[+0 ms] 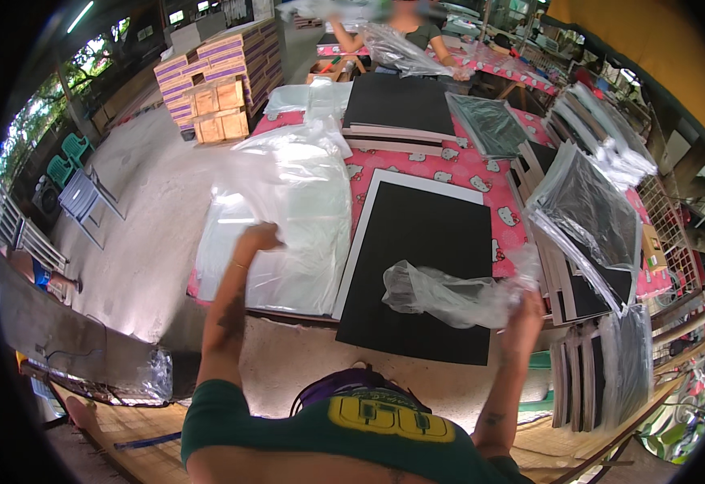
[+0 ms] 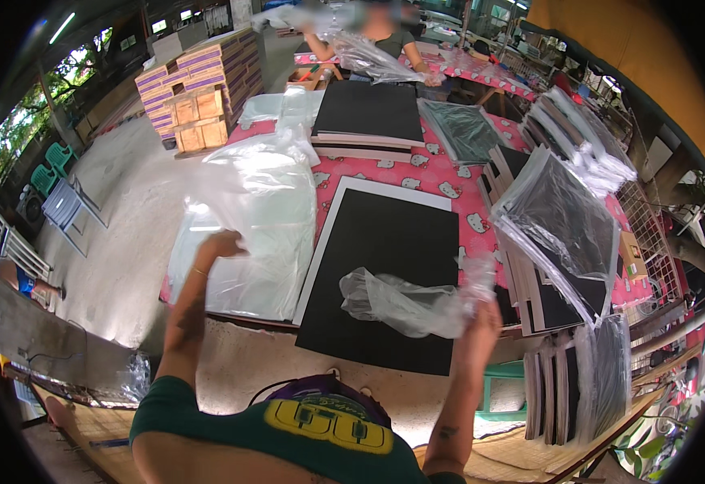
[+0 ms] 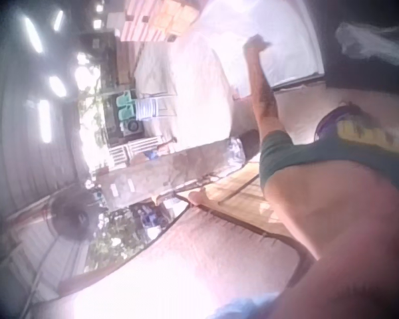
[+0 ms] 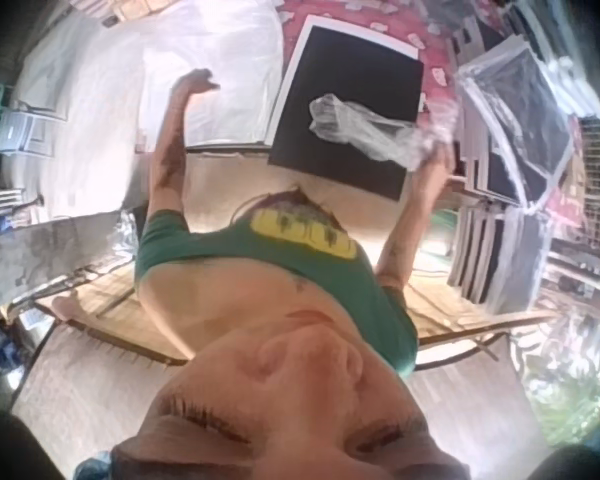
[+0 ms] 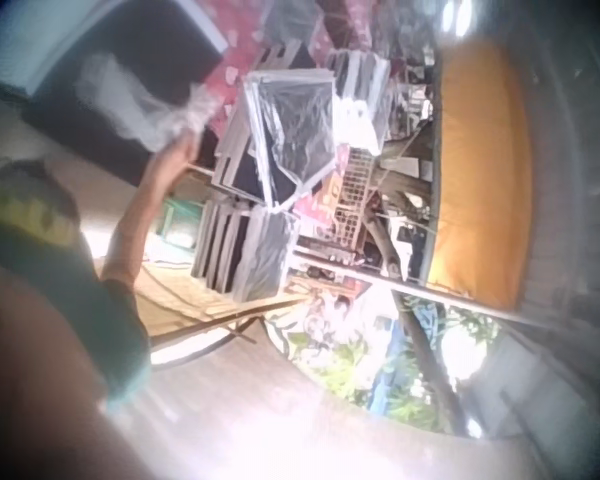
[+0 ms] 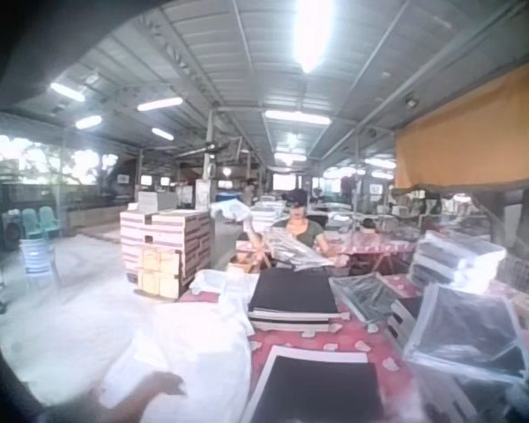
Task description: The person puts white boards into plastic sleeves by hand and stacks the packaged boards on a table.
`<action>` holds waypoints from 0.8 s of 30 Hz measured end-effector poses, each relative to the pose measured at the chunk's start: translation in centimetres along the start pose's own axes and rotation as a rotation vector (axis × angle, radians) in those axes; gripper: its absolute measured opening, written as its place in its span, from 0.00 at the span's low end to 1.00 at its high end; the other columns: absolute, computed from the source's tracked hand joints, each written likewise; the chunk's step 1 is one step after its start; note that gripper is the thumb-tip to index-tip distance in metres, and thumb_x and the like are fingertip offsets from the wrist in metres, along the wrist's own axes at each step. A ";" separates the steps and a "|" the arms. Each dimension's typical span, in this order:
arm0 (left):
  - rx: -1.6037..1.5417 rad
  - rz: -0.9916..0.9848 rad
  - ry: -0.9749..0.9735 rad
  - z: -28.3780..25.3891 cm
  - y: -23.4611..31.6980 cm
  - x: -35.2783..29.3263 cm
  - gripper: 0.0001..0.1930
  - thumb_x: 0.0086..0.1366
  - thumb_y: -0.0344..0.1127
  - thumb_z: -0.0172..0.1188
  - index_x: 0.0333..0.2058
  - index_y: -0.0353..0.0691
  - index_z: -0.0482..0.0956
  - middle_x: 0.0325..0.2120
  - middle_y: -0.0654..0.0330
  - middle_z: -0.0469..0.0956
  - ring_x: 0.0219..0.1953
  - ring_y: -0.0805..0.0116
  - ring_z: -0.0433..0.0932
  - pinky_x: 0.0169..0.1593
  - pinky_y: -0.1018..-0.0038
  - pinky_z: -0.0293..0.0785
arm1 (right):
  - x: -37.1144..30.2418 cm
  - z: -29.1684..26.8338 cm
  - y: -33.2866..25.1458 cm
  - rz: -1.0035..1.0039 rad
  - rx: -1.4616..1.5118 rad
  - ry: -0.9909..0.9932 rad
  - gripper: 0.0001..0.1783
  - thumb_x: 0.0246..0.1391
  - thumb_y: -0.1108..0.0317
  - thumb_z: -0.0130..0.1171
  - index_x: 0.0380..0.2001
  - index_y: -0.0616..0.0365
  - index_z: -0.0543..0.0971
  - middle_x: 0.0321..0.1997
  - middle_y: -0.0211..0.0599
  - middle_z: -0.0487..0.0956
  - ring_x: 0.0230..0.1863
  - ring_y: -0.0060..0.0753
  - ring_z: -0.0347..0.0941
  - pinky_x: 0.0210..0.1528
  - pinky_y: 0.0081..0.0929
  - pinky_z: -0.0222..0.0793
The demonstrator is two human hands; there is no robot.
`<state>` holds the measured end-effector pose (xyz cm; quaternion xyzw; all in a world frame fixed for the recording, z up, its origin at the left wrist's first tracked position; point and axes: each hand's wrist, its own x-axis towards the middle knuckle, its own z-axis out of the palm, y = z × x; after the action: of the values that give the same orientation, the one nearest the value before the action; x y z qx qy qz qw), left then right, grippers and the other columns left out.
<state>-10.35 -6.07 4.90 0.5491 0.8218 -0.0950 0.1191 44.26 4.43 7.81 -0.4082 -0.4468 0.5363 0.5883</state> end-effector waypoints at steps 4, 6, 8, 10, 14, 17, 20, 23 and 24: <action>-1.044 0.481 0.090 -1.3 19.9 -5.5 0.16 0.63 0.42 0.60 0.42 0.33 0.80 0.31 0.58 0.82 0.31 0.74 0.76 0.39 0.76 0.73 | -2.3 6.4 6.2 0.286 0.204 -0.369 0.17 0.62 0.65 0.49 0.51 0.62 0.73 0.49 0.37 0.77 0.49 0.29 0.73 0.50 0.29 0.69; -1.174 0.598 0.150 -0.4 23.1 -8.4 0.13 0.64 0.40 0.60 0.38 0.34 0.80 0.26 0.59 0.79 0.27 0.76 0.71 0.32 0.76 0.70 | -4.9 11.0 3.6 0.283 0.242 -0.612 0.16 0.62 0.69 0.50 0.51 0.63 0.73 0.49 0.36 0.77 0.48 0.27 0.74 0.49 0.25 0.70; -1.110 0.521 0.294 -1.6 23.0 -9.2 0.12 0.64 0.39 0.59 0.34 0.34 0.79 0.23 0.57 0.76 0.24 0.75 0.70 0.29 0.74 0.68 | -4.5 11.1 3.8 0.206 0.130 -0.606 0.15 0.60 0.71 0.52 0.50 0.64 0.74 0.47 0.37 0.78 0.45 0.24 0.75 0.47 0.22 0.71; -1.052 0.493 0.436 -2.2 22.8 -9.6 0.12 0.64 0.38 0.59 0.32 0.33 0.78 0.21 0.56 0.74 0.22 0.72 0.69 0.27 0.72 0.66 | -4.4 10.6 4.0 0.164 0.030 -0.539 0.12 0.58 0.73 0.55 0.46 0.64 0.75 0.44 0.37 0.78 0.44 0.23 0.75 0.45 0.22 0.72; -0.999 0.533 0.675 -2.2 22.9 -9.4 0.11 0.64 0.36 0.58 0.28 0.34 0.76 0.19 0.51 0.72 0.21 0.55 0.71 0.26 0.65 0.65 | -5.0 9.8 5.3 0.104 0.187 -0.475 0.08 0.54 0.72 0.62 0.36 0.62 0.75 0.37 0.36 0.78 0.42 0.25 0.75 0.50 0.26 0.72; -0.924 0.383 0.922 -1.0 22.0 -7.3 0.10 0.63 0.35 0.57 0.28 0.34 0.75 0.20 0.49 0.73 0.23 0.48 0.74 0.26 0.60 0.67 | -5.2 8.8 5.7 0.086 0.664 -0.583 0.08 0.54 0.71 0.62 0.36 0.57 0.73 0.40 0.34 0.77 0.43 0.24 0.74 0.52 0.28 0.70; -0.873 0.250 0.913 -1.3 19.9 -7.1 0.08 0.63 0.32 0.56 0.27 0.35 0.75 0.23 0.50 0.75 0.26 0.45 0.75 0.28 0.60 0.70 | -5.3 8.1 3.1 0.160 0.804 -0.556 0.21 0.52 0.63 0.66 0.43 0.57 0.69 0.45 0.40 0.76 0.49 0.38 0.75 0.59 0.41 0.67; -0.780 0.542 0.944 -1.9 23.2 -9.4 0.01 0.59 0.26 0.57 0.30 0.36 0.75 0.30 0.50 0.77 0.31 0.49 0.77 0.33 0.67 0.73 | -6.9 9.2 1.1 0.311 0.607 -0.671 0.46 0.47 0.53 0.68 0.63 0.54 0.55 0.58 0.45 0.68 0.56 0.46 0.70 0.61 0.47 0.65; -0.782 0.506 0.934 -1.0 23.1 -9.8 0.01 0.60 0.26 0.57 0.31 0.36 0.75 0.30 0.50 0.77 0.32 0.51 0.78 0.34 0.68 0.73 | -7.1 9.4 0.8 0.355 0.569 -0.709 0.51 0.46 0.52 0.69 0.66 0.53 0.51 0.59 0.46 0.67 0.57 0.47 0.69 0.61 0.48 0.64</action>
<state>14.56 -5.65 8.25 0.6250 0.6067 0.4896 -0.0405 34.81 -2.52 8.90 -0.0932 -0.3787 0.8352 0.3878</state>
